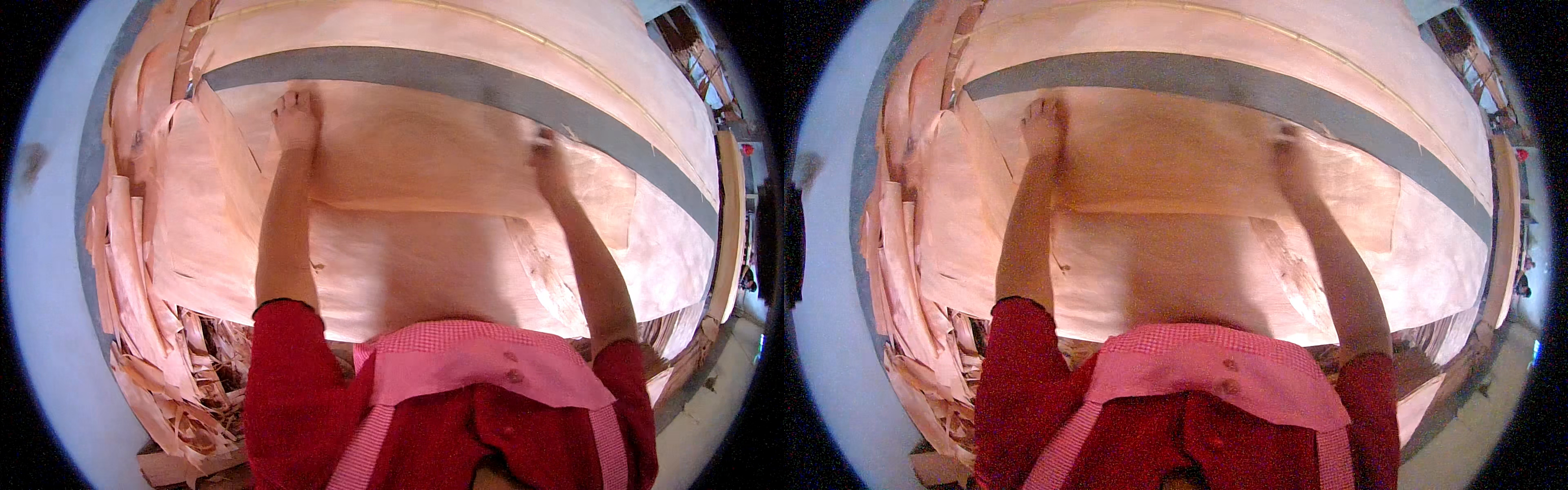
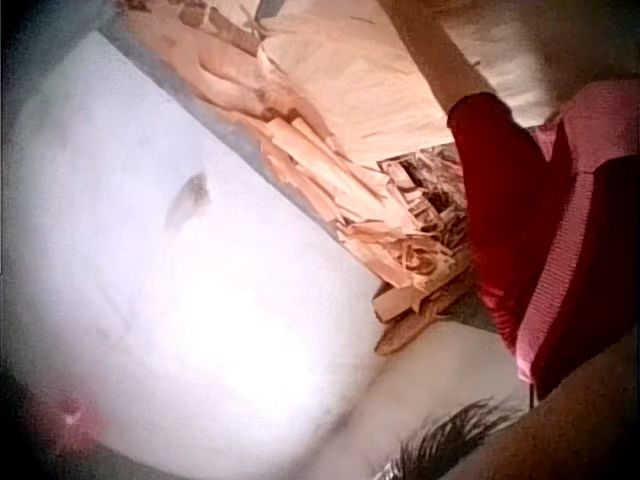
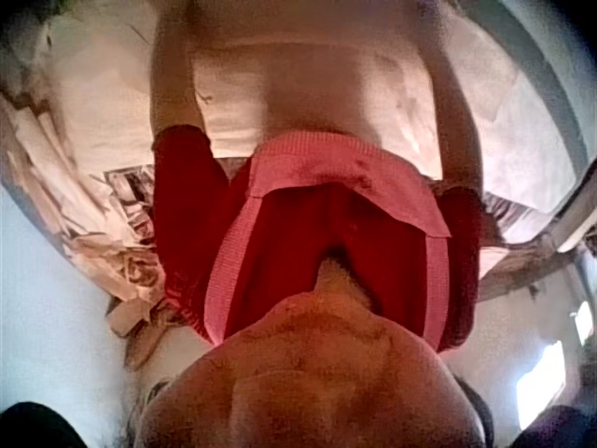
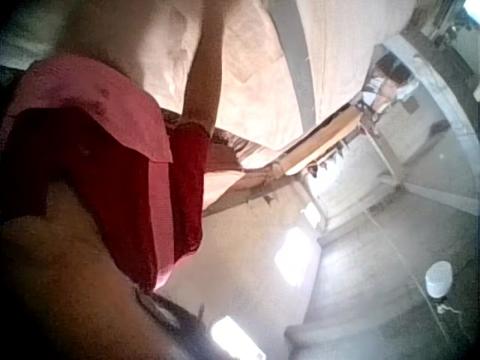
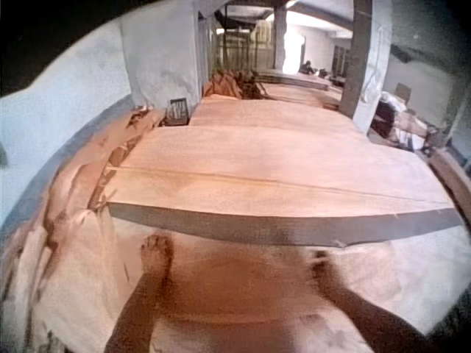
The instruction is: The person cuts wood veneer sheets using a hand knife, following a layout guide and clearing away scraps.
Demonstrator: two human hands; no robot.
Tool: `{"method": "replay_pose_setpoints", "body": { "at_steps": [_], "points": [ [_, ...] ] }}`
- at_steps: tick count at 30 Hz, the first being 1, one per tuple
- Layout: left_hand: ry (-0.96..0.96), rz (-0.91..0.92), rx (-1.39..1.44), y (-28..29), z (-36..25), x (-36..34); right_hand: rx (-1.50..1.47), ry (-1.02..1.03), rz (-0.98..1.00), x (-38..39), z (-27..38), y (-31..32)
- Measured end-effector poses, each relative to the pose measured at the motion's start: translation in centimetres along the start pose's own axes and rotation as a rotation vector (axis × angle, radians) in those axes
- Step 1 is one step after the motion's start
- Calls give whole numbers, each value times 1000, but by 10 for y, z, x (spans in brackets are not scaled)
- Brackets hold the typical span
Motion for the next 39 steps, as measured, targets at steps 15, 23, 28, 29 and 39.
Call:
{"method": "replay_pose_setpoints", "body": {
  "at_steps": [15,23,28,29,39],
  "points": [
    [-51,-88,187,-16,42,-20,263,360,249,-59,270,-258],
    [-85,-212,219,-13,44,-16,143,505,170,-47,292,-263],
    [-119,-162,57,-18,43,-15,363,698,260,-26,343,-256],
    [-115,-125,41,-22,42,-17,477,684,332,-32,340,-261],
    [-67,15,-21,-36,44,-20,396,595,317,-20,317,-247]
  ]
}}
Point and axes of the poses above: each hand's wrist, its own x-axis away from the middle knuckle, its own y-axis out of the back of the hand, z = x × y, the point moved 8 cm from there along -x, towards the middle knuckle, and after that the axes turned 11 degrees about x, right-handed, at the moved point
